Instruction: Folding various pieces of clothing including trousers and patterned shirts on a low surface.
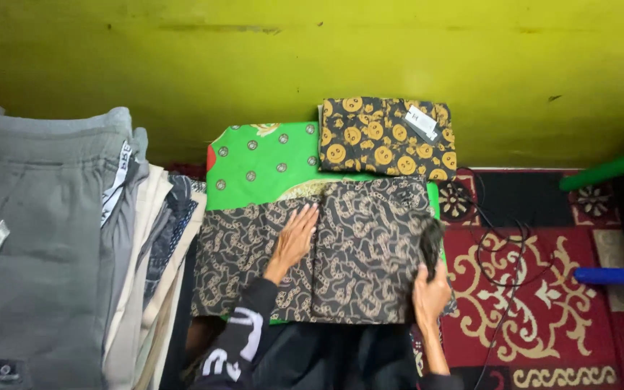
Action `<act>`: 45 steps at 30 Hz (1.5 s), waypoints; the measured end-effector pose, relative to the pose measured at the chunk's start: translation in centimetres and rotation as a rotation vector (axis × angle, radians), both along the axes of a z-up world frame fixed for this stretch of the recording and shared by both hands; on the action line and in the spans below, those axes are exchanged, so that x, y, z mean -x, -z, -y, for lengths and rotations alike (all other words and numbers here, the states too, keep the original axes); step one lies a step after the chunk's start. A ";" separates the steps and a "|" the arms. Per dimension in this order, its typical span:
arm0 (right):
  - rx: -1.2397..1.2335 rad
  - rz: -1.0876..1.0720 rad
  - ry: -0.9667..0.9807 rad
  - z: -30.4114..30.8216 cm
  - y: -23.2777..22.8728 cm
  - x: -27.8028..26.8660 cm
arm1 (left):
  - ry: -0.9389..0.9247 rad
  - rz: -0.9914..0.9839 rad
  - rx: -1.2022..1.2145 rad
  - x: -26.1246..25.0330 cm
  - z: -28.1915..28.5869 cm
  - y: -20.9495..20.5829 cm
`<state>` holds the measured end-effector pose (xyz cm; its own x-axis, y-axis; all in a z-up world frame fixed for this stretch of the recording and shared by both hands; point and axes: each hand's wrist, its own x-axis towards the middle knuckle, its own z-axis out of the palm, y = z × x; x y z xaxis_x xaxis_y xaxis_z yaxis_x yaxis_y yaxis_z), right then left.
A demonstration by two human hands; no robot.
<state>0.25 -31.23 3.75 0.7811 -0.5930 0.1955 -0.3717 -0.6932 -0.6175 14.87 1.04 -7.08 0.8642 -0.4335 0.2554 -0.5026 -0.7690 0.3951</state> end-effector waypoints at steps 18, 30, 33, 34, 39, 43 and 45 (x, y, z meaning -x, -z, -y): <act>-0.141 -0.259 0.023 2.7 5.1 1.9 | -0.618 -0.012 -0.554 5.8 -1.7 -7.2; 0.000 -0.238 0.026 2.1 5.9 1.6 | -0.235 -0.062 0.052 13.0 4.1 -6.2; 0.016 -0.215 -0.005 2.7 6.7 1.5 | -0.191 -0.125 -0.098 15.2 2.5 -6.5; 0.012 -0.213 -0.004 2.7 6.5 1.4 | -0.190 -0.122 -0.102 15.5 2.1 -7.1; -0.409 -0.356 0.108 1.9 1.1 0.6 | -0.256 -0.126 0.008 17.7 1.0 -7.4; -0.846 -0.237 0.049 0.9 -5.5 0.1 | -0.255 -0.195 0.174 19.5 1.4 -7.6; -0.986 -0.039 -0.106 -2.2 -12.0 -0.8 | -0.209 -0.183 0.157 20.4 1.5 -8.8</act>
